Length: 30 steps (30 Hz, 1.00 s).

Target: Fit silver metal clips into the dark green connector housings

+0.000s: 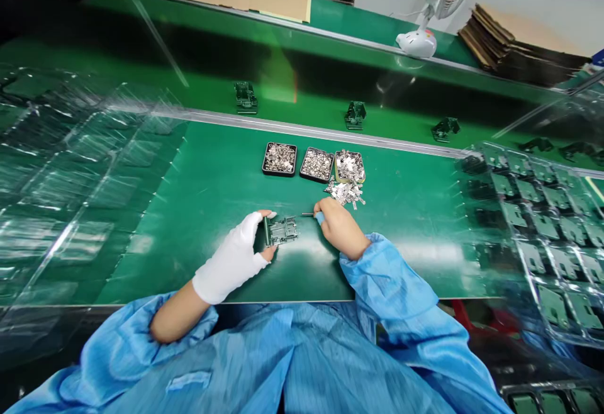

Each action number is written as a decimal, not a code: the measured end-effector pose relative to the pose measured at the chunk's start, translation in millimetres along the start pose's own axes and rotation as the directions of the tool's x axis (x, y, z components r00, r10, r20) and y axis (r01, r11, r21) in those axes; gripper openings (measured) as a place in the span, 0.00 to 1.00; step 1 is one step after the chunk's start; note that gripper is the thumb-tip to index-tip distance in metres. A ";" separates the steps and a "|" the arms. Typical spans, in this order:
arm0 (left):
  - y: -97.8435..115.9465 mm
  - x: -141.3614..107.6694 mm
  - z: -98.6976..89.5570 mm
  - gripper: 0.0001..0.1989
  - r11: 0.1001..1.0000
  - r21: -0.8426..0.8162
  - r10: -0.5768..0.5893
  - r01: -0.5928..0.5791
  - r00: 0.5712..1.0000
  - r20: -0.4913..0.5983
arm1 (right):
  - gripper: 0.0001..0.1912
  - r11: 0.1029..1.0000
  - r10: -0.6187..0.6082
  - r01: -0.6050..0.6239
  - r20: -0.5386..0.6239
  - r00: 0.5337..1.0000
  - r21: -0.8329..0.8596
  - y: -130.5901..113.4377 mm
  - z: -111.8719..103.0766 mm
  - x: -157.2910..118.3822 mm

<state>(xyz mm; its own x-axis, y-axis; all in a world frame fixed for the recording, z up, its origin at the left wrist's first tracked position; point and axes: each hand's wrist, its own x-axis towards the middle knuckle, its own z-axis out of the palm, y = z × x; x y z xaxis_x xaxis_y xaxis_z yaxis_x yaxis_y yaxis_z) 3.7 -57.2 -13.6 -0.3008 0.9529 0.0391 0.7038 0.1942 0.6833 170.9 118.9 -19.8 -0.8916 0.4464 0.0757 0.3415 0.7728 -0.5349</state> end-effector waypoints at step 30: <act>-3.8 -1.7 -6.1 0.24 0.994 0.067 0.083 -0.084 0.996 0.017 | 0.15 0.999 0.028 -0.017 0.330 0.943 -0.035 -31.1 -9.5 -7.5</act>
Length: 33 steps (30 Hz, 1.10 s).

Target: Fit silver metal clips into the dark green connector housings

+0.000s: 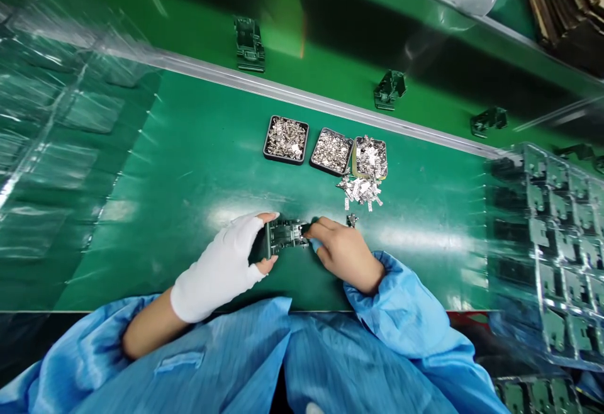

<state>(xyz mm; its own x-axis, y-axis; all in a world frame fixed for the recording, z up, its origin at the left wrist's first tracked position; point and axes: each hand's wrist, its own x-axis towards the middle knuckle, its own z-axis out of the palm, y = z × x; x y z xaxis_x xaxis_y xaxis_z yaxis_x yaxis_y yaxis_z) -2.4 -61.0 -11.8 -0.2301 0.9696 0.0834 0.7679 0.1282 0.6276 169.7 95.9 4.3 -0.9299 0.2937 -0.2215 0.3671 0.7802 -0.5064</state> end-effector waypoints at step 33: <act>-3.9 1.4 15.1 0.35 0.986 0.161 0.051 -0.034 0.993 -0.102 | 0.10 0.970 0.139 -0.185 -0.265 0.954 -0.156 68.1 -20.5 -31.0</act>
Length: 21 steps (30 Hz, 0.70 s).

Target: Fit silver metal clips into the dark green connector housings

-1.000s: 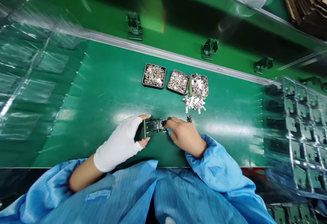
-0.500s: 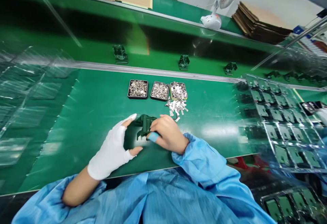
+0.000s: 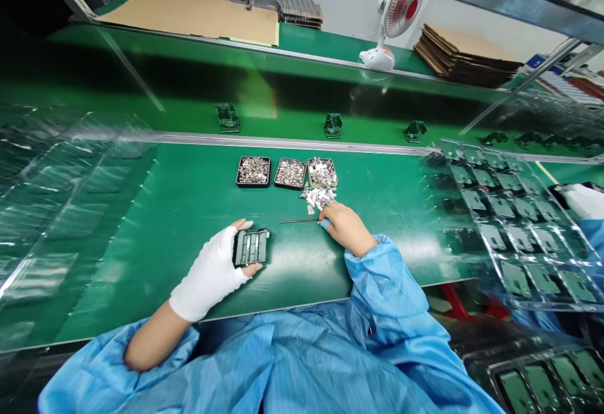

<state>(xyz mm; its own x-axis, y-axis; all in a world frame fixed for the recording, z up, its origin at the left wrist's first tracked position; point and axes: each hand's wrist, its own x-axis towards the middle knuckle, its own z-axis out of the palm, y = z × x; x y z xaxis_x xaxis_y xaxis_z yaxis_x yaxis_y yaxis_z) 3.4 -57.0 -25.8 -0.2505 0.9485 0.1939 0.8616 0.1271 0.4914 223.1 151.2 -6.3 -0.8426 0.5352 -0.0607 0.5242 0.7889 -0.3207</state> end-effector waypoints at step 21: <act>35.2 33.8 -46.5 0.13 0.957 0.041 0.286 -0.287 0.911 -0.297 | 0.06 0.664 -0.126 0.353 -0.367 0.922 0.660 -119.5 -6.7 21.9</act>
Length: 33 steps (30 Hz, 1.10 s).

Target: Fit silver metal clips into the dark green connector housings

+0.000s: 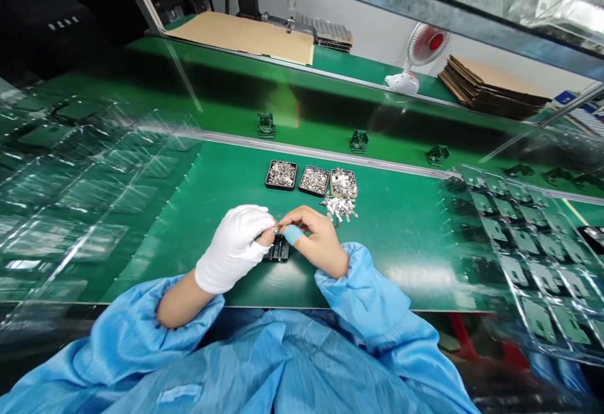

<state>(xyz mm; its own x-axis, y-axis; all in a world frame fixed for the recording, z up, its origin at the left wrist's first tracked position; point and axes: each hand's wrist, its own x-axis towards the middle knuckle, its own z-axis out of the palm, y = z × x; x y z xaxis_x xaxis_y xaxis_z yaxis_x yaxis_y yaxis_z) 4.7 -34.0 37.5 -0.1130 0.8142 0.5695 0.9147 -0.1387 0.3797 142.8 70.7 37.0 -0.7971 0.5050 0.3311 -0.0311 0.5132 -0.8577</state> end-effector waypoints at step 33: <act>-27.9 -25.2 38.4 0.19 0.728 -0.413 -0.346 0.547 0.813 0.468 | 0.11 0.866 0.026 0.213 0.466 0.884 -0.452 23.4 -29.1 0.5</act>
<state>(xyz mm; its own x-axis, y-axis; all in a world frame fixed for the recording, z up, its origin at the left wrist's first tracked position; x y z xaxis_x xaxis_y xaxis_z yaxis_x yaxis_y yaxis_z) -3.1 -29.0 -15.5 -0.2264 0.9740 -0.0093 0.4441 0.1117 0.8890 159.2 103.2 28.6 -0.9867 0.1366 0.0876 0.0759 0.8656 -0.4950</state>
